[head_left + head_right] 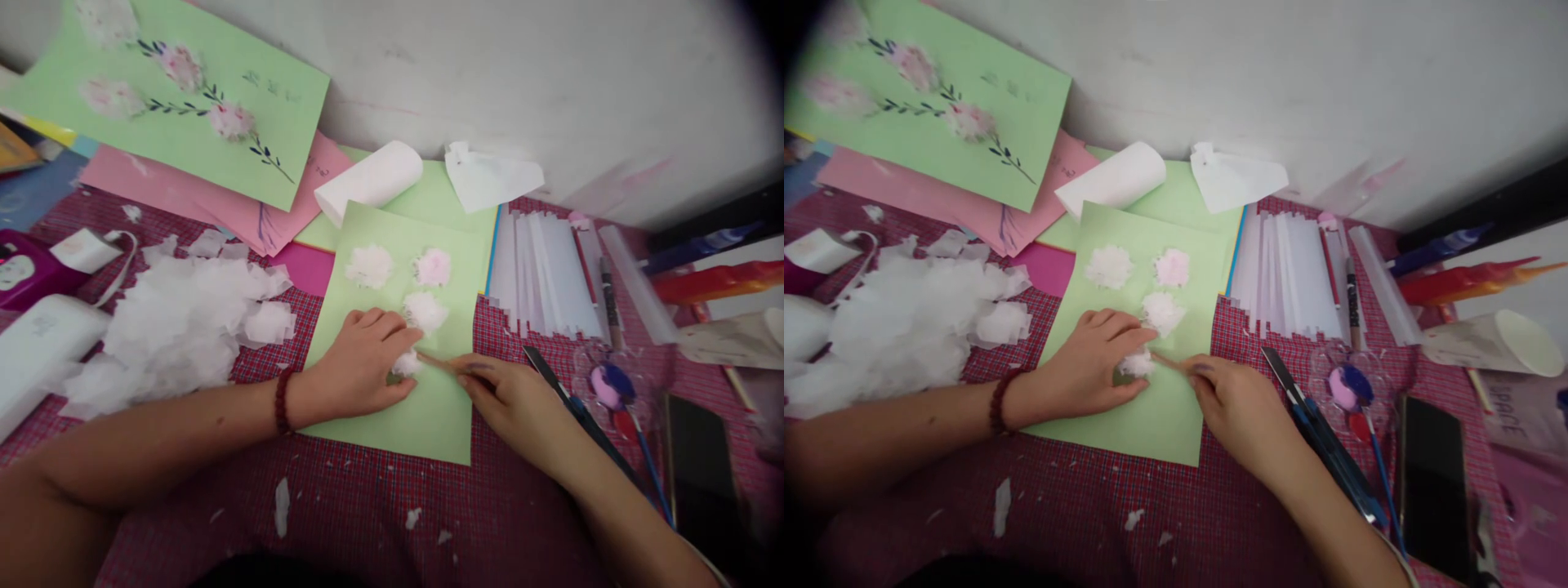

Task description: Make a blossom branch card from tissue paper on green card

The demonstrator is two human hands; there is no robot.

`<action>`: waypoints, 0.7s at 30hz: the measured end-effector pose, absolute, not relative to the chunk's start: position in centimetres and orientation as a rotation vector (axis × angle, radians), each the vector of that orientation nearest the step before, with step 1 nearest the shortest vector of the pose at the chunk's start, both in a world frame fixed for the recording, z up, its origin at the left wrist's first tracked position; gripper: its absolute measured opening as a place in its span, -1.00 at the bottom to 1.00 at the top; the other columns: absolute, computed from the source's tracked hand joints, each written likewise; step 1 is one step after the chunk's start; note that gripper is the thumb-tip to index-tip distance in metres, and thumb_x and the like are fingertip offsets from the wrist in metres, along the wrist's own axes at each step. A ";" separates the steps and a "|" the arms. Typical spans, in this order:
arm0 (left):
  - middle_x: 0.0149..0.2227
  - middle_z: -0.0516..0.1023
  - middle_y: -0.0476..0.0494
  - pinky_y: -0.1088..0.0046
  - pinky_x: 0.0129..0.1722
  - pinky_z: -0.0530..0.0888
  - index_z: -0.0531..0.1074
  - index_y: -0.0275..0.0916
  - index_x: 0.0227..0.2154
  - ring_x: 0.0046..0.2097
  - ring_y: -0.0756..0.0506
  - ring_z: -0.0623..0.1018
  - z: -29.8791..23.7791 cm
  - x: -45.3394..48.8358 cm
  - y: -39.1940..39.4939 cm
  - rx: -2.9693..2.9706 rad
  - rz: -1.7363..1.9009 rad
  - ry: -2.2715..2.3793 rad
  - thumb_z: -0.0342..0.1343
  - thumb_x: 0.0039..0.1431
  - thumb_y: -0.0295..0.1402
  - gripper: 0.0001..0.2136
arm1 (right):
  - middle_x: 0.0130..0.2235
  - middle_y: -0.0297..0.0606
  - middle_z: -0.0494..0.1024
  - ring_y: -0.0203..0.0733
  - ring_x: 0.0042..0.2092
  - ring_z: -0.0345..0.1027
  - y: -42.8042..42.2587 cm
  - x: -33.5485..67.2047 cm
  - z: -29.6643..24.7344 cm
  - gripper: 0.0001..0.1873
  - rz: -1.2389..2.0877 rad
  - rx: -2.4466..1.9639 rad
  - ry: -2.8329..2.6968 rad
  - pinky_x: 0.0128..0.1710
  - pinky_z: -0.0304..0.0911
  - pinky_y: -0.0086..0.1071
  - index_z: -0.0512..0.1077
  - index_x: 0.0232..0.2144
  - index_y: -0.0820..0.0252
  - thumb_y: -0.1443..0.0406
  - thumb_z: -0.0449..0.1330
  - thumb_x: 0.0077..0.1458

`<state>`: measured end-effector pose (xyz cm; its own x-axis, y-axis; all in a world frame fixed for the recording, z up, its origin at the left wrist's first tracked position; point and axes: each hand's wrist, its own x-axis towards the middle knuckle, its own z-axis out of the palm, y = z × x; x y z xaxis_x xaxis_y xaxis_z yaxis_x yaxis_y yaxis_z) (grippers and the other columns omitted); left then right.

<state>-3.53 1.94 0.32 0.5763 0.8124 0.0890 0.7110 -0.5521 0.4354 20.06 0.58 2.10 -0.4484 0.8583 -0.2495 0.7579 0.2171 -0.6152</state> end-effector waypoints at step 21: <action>-0.53 0.30 0.01 0.44 -0.44 0.29 0.18 -0.19 -0.54 -0.45 -0.01 0.32 0.6 -5.8 2.9 2.348 1.124 0.695 0.05 0.14 -0.42 -0.81 | -0.03 -0.17 0.55 -0.15 -0.06 0.45 -1.4 21.8 1.4 -0.68 1.190 -1.590 -2.101 -0.03 0.32 -0.29 0.49 -0.08 0.13 0.27 -0.02 0.27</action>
